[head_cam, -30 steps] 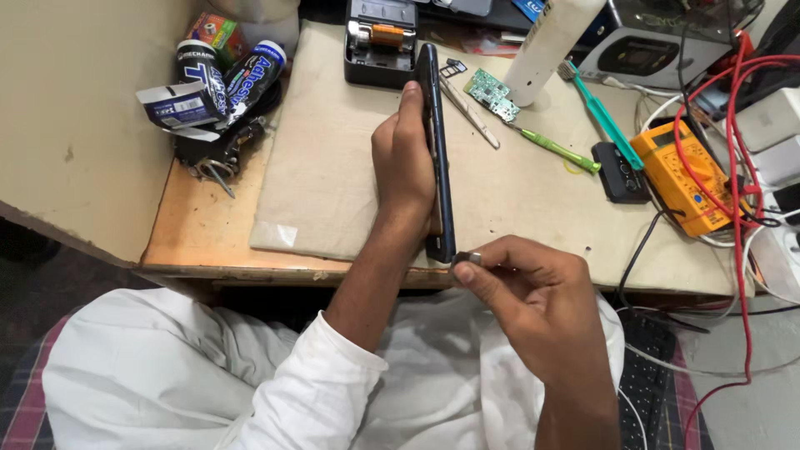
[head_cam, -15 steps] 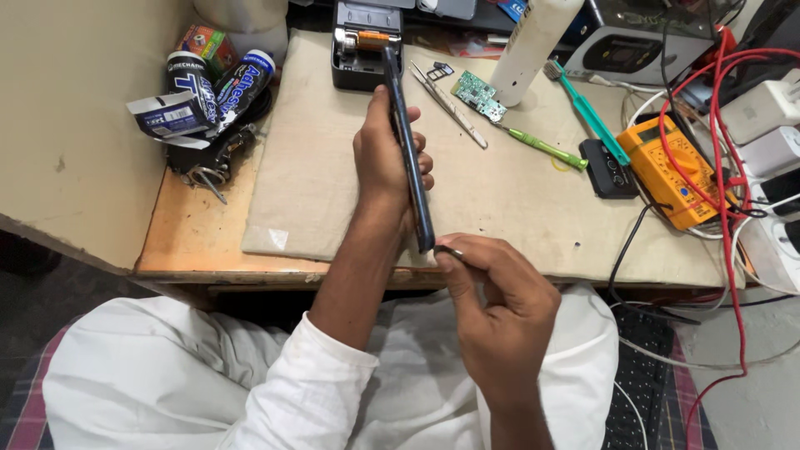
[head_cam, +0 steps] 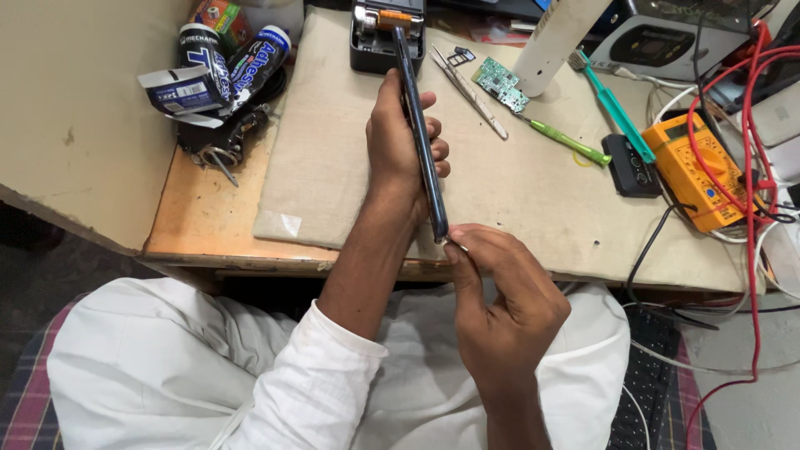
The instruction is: The person pries open the back cover of a smartphone, works around its edges by hand, and removes the back panel to expose the internal battery and board. They then handle the opened phone, connect a charging cable to it, and continue manipulating the exposed internals on the workbench.
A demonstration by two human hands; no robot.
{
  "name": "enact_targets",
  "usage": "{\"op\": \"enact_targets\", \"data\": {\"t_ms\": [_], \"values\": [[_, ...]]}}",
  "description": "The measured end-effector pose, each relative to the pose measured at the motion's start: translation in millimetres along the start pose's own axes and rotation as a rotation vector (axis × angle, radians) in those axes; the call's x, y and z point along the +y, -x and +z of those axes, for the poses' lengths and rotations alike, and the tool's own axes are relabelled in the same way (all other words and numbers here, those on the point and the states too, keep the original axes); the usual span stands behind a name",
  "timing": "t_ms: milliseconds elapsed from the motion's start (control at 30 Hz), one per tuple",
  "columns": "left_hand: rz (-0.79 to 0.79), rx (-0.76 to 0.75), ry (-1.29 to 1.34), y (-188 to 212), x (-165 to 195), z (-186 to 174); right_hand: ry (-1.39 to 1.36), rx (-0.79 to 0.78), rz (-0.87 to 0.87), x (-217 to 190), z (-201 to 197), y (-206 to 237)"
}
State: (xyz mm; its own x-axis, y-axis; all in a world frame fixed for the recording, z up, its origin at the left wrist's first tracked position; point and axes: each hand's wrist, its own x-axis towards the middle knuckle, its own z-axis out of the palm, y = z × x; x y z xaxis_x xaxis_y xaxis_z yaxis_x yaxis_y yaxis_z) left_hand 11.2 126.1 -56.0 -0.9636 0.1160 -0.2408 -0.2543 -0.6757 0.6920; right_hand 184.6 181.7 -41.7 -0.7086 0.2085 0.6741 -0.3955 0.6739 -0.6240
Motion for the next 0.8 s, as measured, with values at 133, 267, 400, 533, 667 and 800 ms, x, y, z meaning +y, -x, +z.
{"op": "enact_targets", "data": {"t_ms": [133,267,400,533,667,800], "values": [[0.015,0.003,-0.008,2.9,0.0,1.3,0.022,0.016,-0.018,4.2,-0.1,2.1],[0.068,0.035,-0.04,5.5,-2.6,3.9,0.153,0.103,-0.05,1.7,6.9,9.0],[0.161,0.031,-0.091,6.0,-4.8,1.4,0.191,0.146,-0.037,-12.5,16.6,10.8],[0.014,0.038,-0.008,-0.1,-1.7,-1.1,0.119,-0.012,-0.079,-12.2,2.3,-9.1],[-0.014,0.006,0.003,-2.8,-1.1,-2.3,-0.013,-0.28,-0.06,2.7,-18.4,-30.1],[0.038,-0.033,-0.012,-1.3,-4.1,-4.4,0.008,-0.39,-0.106,7.8,-25.1,-40.1]]}}
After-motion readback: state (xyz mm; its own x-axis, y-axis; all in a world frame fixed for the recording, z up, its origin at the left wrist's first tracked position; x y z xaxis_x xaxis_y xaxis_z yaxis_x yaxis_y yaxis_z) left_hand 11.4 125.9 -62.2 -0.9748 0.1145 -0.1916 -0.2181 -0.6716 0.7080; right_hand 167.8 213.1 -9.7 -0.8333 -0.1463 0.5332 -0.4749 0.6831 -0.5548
